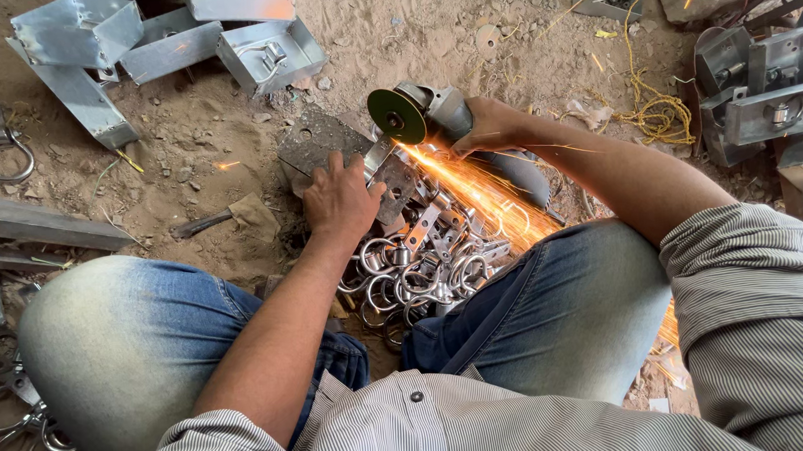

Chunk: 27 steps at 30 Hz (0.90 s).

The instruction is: The person uses an angle grinder to smooth and trim several small metal rings and brackets on a fabrication floor.

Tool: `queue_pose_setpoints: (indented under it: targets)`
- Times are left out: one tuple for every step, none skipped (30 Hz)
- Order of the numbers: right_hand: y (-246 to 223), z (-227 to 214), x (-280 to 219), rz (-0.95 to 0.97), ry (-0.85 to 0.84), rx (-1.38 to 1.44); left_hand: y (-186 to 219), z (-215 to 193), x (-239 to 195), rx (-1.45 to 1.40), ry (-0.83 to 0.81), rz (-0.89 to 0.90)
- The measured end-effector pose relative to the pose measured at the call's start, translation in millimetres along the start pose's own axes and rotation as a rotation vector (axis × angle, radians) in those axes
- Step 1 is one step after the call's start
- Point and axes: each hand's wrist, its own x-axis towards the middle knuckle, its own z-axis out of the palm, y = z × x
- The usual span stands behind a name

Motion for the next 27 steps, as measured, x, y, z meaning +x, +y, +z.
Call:
queue_pose_setpoints:
  targets:
    - [0.1,0.9,-0.7,-0.001,0.012,0.001,0.6,-0.8,-0.7,0.003,0.010,0.003]
    - [0.3,1.6,-1.2,-0.002,0.024,0.002,1.1,-1.6,-1.2,0.006,0.020,0.007]
    - [0.8,2.7,-1.6,-0.003,0.035,0.003,1.5,-1.9,-2.4,0.009,0.028,0.009]
    - [2.0,2.8,-2.0,-0.016,0.026,0.033,1.7,-2.2,-2.9,0.016,0.034,0.013]
    - [3.9,2.3,-2.7,-0.029,0.017,0.063,1.8,-2.4,-3.1,0.022,0.039,0.016]
    - [5.8,2.2,-3.1,-0.042,0.008,0.093,1.7,-2.5,-3.4,0.029,0.044,0.020]
    - [6.9,2.0,-2.3,-0.017,0.014,0.052,1.8,-2.9,-3.2,0.023,0.038,0.015]
    - [7.3,2.5,-1.2,0.008,0.021,0.011,1.8,-3.3,-3.0,0.017,0.032,0.011]
    - [7.9,3.2,-0.8,0.034,0.027,-0.031,1.9,-3.4,-2.9,0.011,0.026,0.006]
    - [8.7,3.7,-1.6,0.025,0.031,-0.027,2.1,-3.4,-2.7,0.005,0.027,0.006]
    - [9.2,3.8,-2.6,0.016,0.035,-0.023,2.0,-3.6,-2.3,0.000,0.029,0.006]
    - [9.1,3.6,-3.4,0.006,0.040,-0.019,1.8,-3.7,-2.2,-0.005,0.031,0.006]
    - [8.7,3.1,-4.4,0.016,0.027,-0.012,1.8,-3.6,-2.3,-0.003,0.034,0.007]
    - [8.2,2.5,-5.3,0.026,0.015,-0.006,1.7,-3.5,-2.4,-0.002,0.036,0.008]
    - [7.5,2.2,-6.5,0.036,0.002,0.001,1.6,-3.5,-2.6,0.000,0.038,0.009]
    - [7.1,2.3,-8.0,0.045,-0.001,0.018,1.7,-3.6,-2.5,-0.006,0.041,0.010]
    - [7.0,2.5,-9.2,0.054,-0.004,0.035,1.7,-4.0,-2.4,-0.013,0.044,0.009]
    - [7.2,2.8,-9.9,0.063,-0.008,0.051,1.9,-4.3,-2.4,-0.020,0.047,0.009]
    - [7.8,3.2,-10.0,0.054,0.002,0.036,2.0,-4.8,-2.6,-0.020,0.036,0.002]
    - [9.3,4.0,-10.2,0.046,0.012,0.022,2.1,-5.2,-2.6,-0.021,0.025,-0.005]
    - [11.5,4.2,-10.2,0.039,0.023,0.006,2.7,-5.5,-2.4,-0.022,0.014,-0.011]
    - [13.9,4.0,-9.4,0.025,0.023,0.002,2.6,-5.5,-2.6,-0.018,0.022,-0.007]
    - [16.5,3.9,-8.8,0.012,0.021,-0.002,2.4,-4.9,-3.3,-0.014,0.029,-0.003]
    - [18.8,4.0,-8.3,0.000,0.020,-0.006,2.3,-4.1,-3.5,-0.011,0.036,0.001]
    - [20.4,4.5,-7.8,0.011,0.007,-0.004,2.0,-3.5,-3.4,-0.010,0.045,0.004]
    - [21.7,4.6,-7.6,0.022,-0.006,-0.001,2.0,-2.9,-3.1,-0.010,0.054,0.008]
    - [22.7,4.4,-7.6,0.034,-0.020,0.001,1.7,-2.1,-2.9,-0.009,0.063,0.011]
